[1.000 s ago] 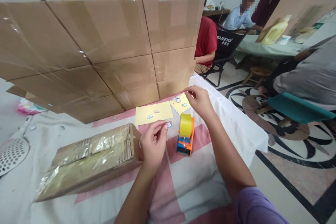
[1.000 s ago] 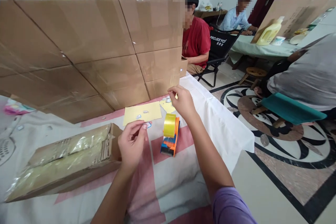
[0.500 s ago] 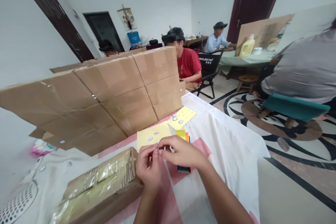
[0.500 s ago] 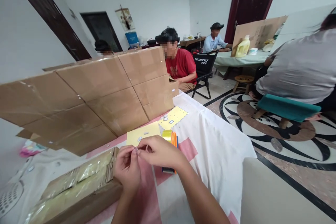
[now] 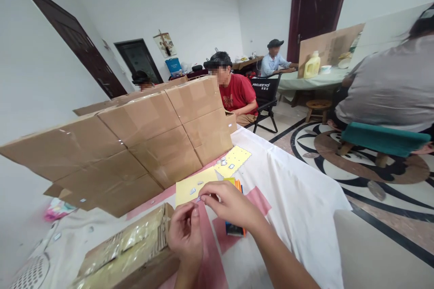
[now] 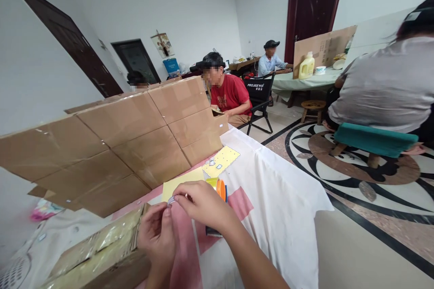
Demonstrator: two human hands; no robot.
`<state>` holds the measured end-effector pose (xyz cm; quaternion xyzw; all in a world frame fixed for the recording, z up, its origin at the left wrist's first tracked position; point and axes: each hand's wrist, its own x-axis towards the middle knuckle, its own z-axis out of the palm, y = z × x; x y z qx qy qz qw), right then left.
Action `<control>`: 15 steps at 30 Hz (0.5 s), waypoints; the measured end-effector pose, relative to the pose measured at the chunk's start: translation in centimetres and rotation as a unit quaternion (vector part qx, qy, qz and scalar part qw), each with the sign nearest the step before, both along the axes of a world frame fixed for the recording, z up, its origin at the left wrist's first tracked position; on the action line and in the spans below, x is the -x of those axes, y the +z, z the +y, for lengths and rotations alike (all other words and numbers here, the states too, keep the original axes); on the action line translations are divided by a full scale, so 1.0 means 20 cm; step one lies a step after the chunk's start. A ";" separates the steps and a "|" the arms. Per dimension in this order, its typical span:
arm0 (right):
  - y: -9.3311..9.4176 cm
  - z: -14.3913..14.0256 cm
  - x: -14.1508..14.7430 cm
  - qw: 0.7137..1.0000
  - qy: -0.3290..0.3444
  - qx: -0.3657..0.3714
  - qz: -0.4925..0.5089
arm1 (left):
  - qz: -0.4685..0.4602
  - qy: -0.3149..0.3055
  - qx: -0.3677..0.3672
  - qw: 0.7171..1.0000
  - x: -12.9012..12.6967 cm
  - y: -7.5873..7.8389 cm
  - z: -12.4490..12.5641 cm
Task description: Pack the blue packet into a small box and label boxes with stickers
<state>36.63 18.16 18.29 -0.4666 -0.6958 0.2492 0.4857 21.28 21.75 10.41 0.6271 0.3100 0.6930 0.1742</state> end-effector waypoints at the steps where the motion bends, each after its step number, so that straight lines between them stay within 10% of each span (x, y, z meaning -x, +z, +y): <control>1: -0.01 0.00 0.00 1.000 -0.004 -0.003 0.000 | 0.013 0.005 -0.006 1.000 0.03 0.02 -0.02; 6: -0.09 0.06 0.01 0.998 -0.014 -0.013 -0.057 | 0.195 0.162 -0.099 0.962 0.37 0.25 -0.03; 10: -0.18 0.12 0.07 0.990 -0.008 0.005 -0.140 | 0.328 0.338 0.194 0.861 0.78 0.41 0.09; 15: -0.27 0.19 0.16 0.971 0.010 0.057 -0.232 | 0.451 0.330 0.418 0.716 1.19 0.29 0.29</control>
